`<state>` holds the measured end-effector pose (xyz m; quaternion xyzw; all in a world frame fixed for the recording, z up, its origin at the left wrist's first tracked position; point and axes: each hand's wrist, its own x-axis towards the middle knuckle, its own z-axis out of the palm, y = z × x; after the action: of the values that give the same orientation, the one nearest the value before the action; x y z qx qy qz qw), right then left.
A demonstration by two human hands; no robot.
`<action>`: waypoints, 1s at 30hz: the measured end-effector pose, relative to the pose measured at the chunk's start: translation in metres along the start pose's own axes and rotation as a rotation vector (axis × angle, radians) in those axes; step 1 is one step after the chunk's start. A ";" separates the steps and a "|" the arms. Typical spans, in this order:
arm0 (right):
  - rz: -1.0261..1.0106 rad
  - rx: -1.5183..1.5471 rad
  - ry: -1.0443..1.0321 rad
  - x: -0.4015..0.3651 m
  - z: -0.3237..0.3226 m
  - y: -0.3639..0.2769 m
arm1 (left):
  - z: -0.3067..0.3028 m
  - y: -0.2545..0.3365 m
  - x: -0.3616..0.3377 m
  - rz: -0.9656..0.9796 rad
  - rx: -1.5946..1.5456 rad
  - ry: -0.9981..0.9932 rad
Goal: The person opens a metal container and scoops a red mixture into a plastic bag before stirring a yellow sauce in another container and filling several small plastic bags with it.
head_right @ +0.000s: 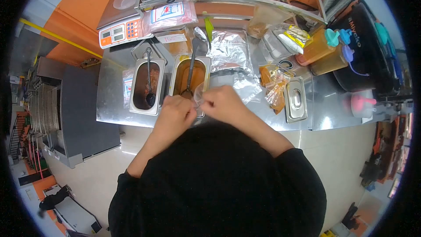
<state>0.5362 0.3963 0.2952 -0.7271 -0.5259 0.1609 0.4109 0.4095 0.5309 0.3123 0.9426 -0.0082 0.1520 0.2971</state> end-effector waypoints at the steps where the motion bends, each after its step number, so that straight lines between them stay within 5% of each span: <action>1: 0.025 -0.020 0.029 0.001 -0.002 0.004 | 0.001 -0.003 -0.002 -0.033 0.035 0.022; 5: 0.091 0.014 0.002 0.001 -0.007 0.000 | -0.016 0.009 0.004 -0.162 0.074 -0.044; 7: 0.247 0.248 -0.099 0.001 -0.010 -0.004 | -0.028 0.019 0.015 0.007 0.073 0.078; 11: 0.324 0.497 -0.253 -0.001 -0.015 -0.004 | -0.017 0.003 0.012 0.088 0.112 -0.039; 14: 0.277 0.406 -0.045 -0.003 -0.021 -0.013 | -0.016 -0.003 0.014 0.030 -0.014 -0.045; 16: -0.069 0.202 0.162 0.000 -0.026 -0.025 | -0.016 -0.004 0.014 -0.008 -0.163 -0.048; 20: -0.422 -0.091 0.046 0.002 -0.042 -0.031 | -0.014 -0.004 0.010 -0.081 -0.449 -0.101; 24: -0.240 0.265 -0.110 0.001 -0.035 -0.016 | -0.010 -0.017 0.018 0.189 -0.599 0.002; 30: -0.138 0.412 -0.244 0.005 -0.031 -0.009 | -0.023 -0.045 0.019 0.167 -0.879 -0.191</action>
<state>0.5533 0.3887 0.3218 -0.5656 -0.5761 0.3230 0.4938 0.4258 0.5822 0.3104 0.7331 -0.1753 0.0701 0.6534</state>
